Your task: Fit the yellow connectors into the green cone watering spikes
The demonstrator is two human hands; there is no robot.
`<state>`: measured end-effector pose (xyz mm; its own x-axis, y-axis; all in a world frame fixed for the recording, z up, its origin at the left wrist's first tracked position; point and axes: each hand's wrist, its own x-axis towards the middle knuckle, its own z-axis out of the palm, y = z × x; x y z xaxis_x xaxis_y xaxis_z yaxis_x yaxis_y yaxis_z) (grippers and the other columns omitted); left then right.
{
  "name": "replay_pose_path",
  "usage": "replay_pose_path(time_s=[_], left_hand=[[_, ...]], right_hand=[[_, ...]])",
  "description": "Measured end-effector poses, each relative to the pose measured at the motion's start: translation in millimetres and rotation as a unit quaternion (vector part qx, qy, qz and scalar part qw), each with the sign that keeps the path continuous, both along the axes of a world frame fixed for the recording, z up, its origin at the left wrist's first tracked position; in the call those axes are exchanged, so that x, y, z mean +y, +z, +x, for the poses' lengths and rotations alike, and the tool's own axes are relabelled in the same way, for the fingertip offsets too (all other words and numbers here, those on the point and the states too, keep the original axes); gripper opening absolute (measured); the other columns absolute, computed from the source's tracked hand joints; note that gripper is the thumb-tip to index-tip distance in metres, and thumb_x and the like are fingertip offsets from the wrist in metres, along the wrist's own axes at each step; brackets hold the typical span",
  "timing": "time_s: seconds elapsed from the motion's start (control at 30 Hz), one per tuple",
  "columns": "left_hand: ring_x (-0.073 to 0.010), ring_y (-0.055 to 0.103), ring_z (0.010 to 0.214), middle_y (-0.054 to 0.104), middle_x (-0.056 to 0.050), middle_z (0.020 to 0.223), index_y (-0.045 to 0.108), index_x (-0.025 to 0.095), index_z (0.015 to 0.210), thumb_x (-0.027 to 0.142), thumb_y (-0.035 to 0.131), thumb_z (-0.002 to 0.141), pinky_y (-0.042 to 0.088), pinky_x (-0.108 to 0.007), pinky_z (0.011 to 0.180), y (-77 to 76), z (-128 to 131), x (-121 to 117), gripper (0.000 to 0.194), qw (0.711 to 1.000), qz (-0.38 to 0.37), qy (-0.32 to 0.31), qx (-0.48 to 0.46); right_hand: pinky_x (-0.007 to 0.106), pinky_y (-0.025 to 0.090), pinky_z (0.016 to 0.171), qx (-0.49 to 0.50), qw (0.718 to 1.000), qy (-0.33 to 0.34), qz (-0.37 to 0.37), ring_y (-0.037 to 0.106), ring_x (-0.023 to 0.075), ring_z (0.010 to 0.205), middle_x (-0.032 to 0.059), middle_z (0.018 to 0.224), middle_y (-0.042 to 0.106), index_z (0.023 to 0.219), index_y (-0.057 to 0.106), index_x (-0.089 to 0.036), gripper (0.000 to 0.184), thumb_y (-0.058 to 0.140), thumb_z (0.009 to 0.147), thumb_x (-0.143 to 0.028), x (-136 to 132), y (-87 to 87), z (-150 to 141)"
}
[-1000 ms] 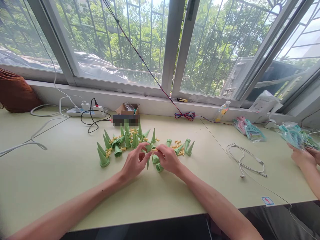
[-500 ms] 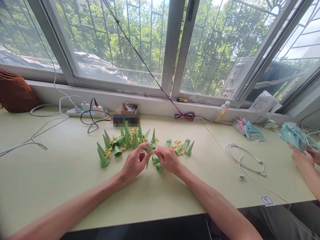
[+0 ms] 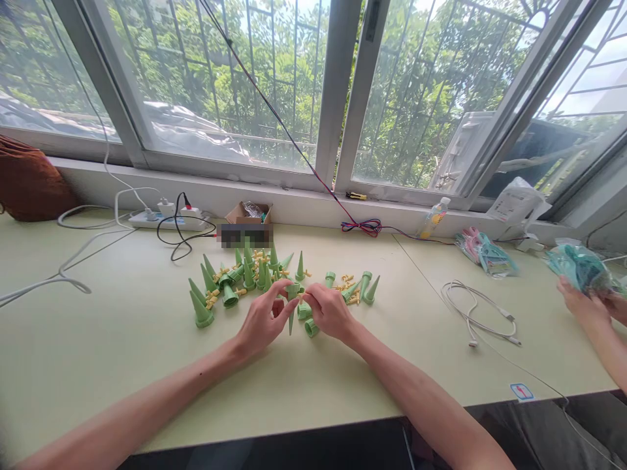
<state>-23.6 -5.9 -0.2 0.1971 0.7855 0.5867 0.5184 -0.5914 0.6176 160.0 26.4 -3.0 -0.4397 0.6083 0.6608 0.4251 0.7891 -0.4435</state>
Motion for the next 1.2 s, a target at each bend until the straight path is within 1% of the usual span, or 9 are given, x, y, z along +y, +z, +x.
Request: replay_pose_path(time_s=[0.2, 0.27, 0.33, 0.43, 0.7, 0.87, 1.0, 1.07, 1.2], left_hand=[[-0.0026, 0.043, 0.044, 0.056, 0.003, 0.085, 0.047, 0.021, 0.116, 0.033, 0.051, 0.097, 0.036, -0.018, 0.047, -1.8, -2, 1, 0.023, 1.000, 0.009, -0.002, -0.002], [-0.0022, 0.043, 0.044, 0.056, 0.003, 0.085, 0.047, 0.021, 0.114, 0.033, 0.052, 0.096, 0.036, -0.017, 0.047, -1.9, -3, 3, 0.022, 1.000, 0.016, -0.002, -0.006], [-0.0024, 0.043, 0.044, 0.056, 0.003, 0.084, 0.047, 0.021, 0.115, 0.032, 0.052, 0.096, 0.035, -0.017, 0.046, -1.5, -3, 4, 0.022, 1.000, 0.025, -0.002, -0.010], [-0.0028, 0.044, 0.044, 0.057, 0.003, 0.083, 0.048, 0.021, 0.112, 0.030, 0.050, 0.097, 0.035, -0.017, 0.047, -0.6, -3, 4, 0.018, 1.000, 0.031, 0.002, -0.008], [-0.0057, 0.051, 0.048, 0.059, 0.002, 0.083, 0.049, 0.021, 0.110, 0.031, 0.046, 0.098, 0.036, -0.018, 0.049, -1.6, -3, 4, 0.016, 1.000, 0.004, -0.014, -0.017], [-0.0046, 0.042, 0.045, 0.057, 0.002, 0.079, 0.051, 0.021, 0.107, 0.034, 0.044, 0.099, 0.033, -0.017, 0.047, 2.5, -3, 3, 0.017, 0.999, -0.036, -0.012, -0.037], [-0.0035, 0.036, 0.043, 0.055, 0.002, 0.078, 0.051, 0.021, 0.108, 0.041, 0.046, 0.097, 0.031, -0.017, 0.044, 6.7, -2, 1, 0.023, 0.992, -0.084, -0.027, -0.086], [-0.0038, 0.038, 0.043, 0.054, 0.002, 0.076, 0.051, 0.021, 0.111, 0.044, 0.047, 0.096, 0.031, -0.017, 0.042, 7.8, -2, 2, 0.028, 0.983, -0.128, -0.049, -0.119], [-0.0052, 0.040, 0.036, 0.052, 0.006, 0.066, 0.049, 0.020, 0.117, 0.050, 0.047, 0.095, 0.033, -0.018, 0.036, 8.1, -2, 4, 0.037, 0.947, -0.225, -0.109, -0.199]], right_hand=[[0.024, 0.035, 0.054, 0.012, 1.000, -0.008, -0.009, 0.041, 0.0108, 0.054, -0.0018, 0.063, 0.050, 0.074, 0.049, -0.020, 0.032, 0.038, 0.102, -0.029, 0, 1.0, 0], [0.023, 0.037, 0.054, 0.022, 1.000, -0.004, -0.023, 0.044, 0.0107, 0.054, -0.0013, 0.065, 0.054, 0.080, 0.054, -0.019, 0.027, 0.043, 0.101, -0.032, -1, 1.0, -1], [0.023, 0.042, 0.055, 0.024, 0.999, 0.012, -0.036, 0.049, 0.0112, 0.056, 0.0004, 0.071, 0.059, 0.092, 0.058, -0.019, 0.020, 0.048, 0.099, -0.034, -2, 0.3, -2], [0.024, 0.046, 0.056, 0.023, 0.998, 0.034, -0.048, 0.057, 0.0128, 0.061, 0.0032, 0.080, 0.064, 0.105, 0.058, -0.019, 0.018, 0.053, 0.097, -0.034, -3, -1.7, -4], [0.023, 0.046, 0.053, 0.024, 0.999, 0.033, -0.030, 0.057, 0.0134, 0.061, 0.0030, 0.077, 0.064, 0.102, 0.059, -0.020, 0.014, 0.054, 0.095, -0.030, -4, -2.7, -4], [0.022, 0.044, 0.050, 0.025, 0.999, 0.032, -0.028, 0.056, 0.0125, 0.059, 0.0028, 0.076, 0.064, 0.100, 0.060, -0.019, 0.013, 0.055, 0.095, -0.029, -4, -2.1, -5], [0.022, 0.046, 0.053, 0.023, 0.999, 0.028, -0.027, 0.054, 0.0118, 0.057, 0.0019, 0.074, 0.063, 0.099, 0.060, -0.019, 0.016, 0.056, 0.096, -0.033, -5, -2.1, -5], [0.023, 0.046, 0.054, 0.028, 0.999, 0.033, -0.023, 0.052, 0.0112, 0.055, 0.0009, 0.071, 0.062, 0.098, 0.060, -0.019, 0.018, 0.056, 0.096, -0.036, -5, -1.3, -5], [0.021, 0.045, 0.052, 0.044, 0.998, 0.052, -0.017, 0.051, 0.0106, 0.056, 0.0001, 0.070, 0.060, 0.094, 0.058, -0.019, 0.021, 0.060, 0.094, -0.040, -6, 0.4, -5]])
